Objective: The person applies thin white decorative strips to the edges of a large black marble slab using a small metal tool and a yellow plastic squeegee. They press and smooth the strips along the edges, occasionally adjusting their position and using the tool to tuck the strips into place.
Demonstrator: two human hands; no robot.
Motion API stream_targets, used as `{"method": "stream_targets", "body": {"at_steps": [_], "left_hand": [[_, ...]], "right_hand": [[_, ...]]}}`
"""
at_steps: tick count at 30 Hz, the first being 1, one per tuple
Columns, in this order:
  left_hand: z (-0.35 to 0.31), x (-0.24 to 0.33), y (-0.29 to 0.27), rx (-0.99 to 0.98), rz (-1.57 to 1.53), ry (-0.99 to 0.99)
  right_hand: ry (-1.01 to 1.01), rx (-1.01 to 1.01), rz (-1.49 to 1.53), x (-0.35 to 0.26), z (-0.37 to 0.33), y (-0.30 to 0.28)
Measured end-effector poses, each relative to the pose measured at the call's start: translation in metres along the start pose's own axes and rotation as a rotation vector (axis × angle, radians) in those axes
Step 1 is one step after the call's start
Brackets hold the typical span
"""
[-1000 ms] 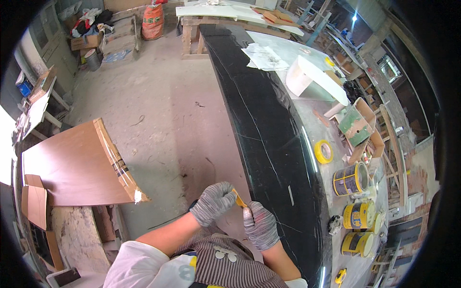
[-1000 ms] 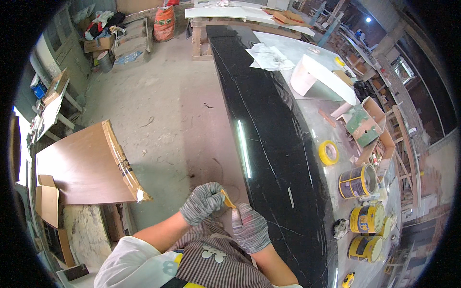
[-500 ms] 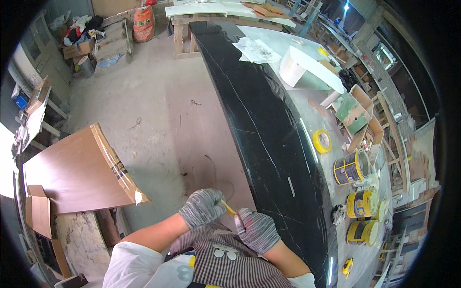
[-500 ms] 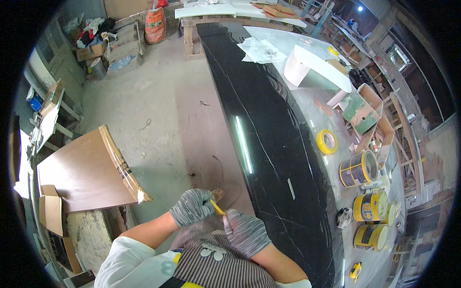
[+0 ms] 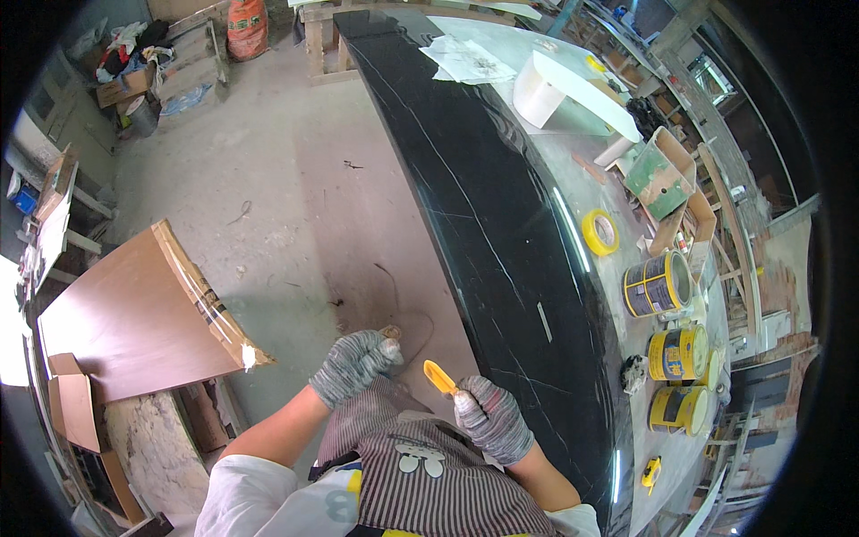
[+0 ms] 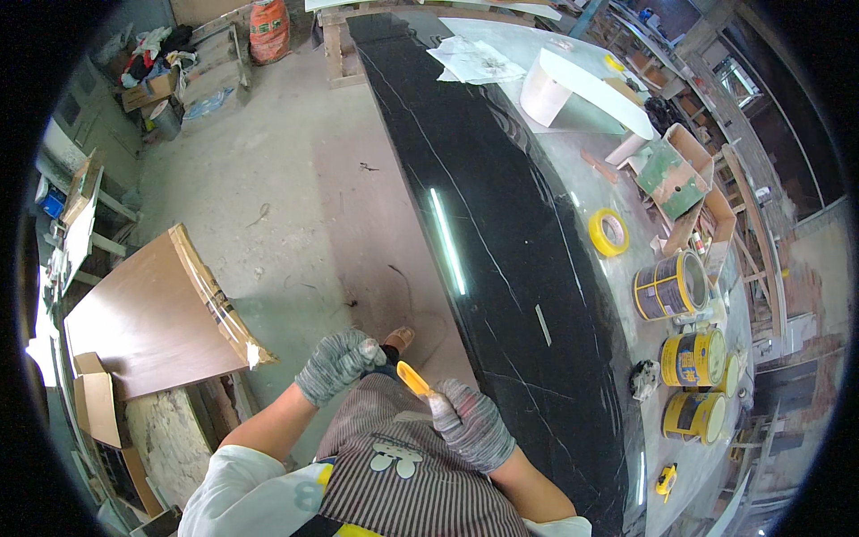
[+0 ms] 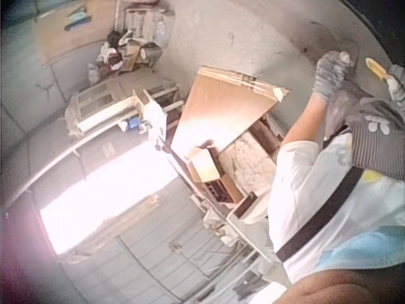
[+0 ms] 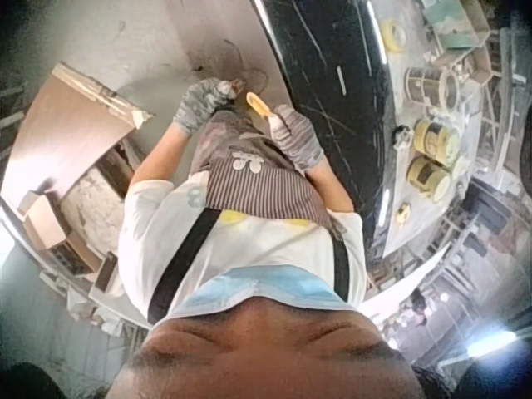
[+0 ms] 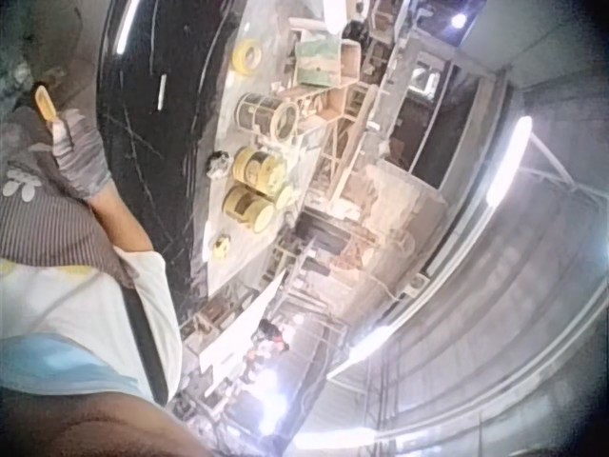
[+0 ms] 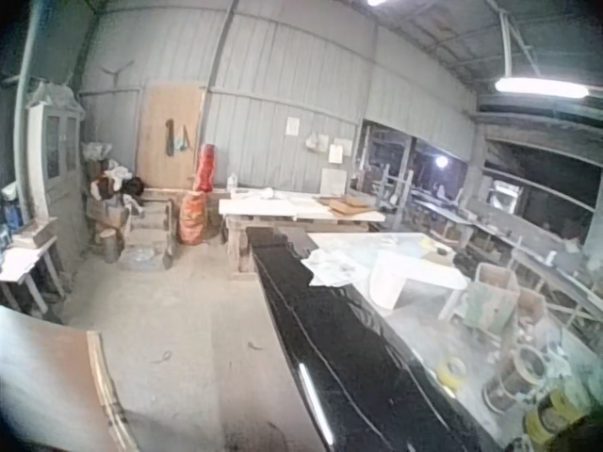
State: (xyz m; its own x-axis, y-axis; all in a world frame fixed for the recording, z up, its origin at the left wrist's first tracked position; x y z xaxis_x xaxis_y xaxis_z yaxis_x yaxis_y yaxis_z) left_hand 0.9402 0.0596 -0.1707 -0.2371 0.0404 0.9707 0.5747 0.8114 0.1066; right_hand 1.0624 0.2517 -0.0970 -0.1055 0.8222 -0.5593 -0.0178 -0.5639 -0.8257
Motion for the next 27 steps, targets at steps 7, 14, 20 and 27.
{"method": "stream_targets", "body": {"at_steps": [7, 14, 20, 27], "left_hand": [[-0.012, 0.009, 0.042, -0.14, 0.105, 0.145], [-0.007, -0.027, 0.006, 0.046, -0.262, -0.077], [-0.028, -0.072, 0.018, -0.029, -0.162, -0.233], [-0.033, -0.06, 0.044, -0.145, -0.149, -0.24]], "right_hand": [[0.141, -0.08, 0.08, -0.004, 0.0, 0.002], [0.222, 0.023, -0.025, 0.056, -0.042, -0.014], [0.429, 0.128, -0.273, 0.088, -0.052, -0.023], [0.44, 0.119, -0.322, 0.096, -0.058, 0.0]]}}
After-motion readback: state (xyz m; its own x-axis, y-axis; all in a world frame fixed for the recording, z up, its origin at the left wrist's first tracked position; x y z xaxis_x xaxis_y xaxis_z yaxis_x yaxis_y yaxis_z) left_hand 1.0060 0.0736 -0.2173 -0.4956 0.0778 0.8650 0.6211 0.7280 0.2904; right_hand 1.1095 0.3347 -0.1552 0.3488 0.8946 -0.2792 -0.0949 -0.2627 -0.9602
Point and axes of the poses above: each hand's wrist, its own z-axis towards the middle knuckle, its own y-axis out of the palm, x = y × z, the point moved 5 cm from there along z, towards the middle knuckle, and after that the axes turned 12 degrees about -z, right-handed, at the moved point
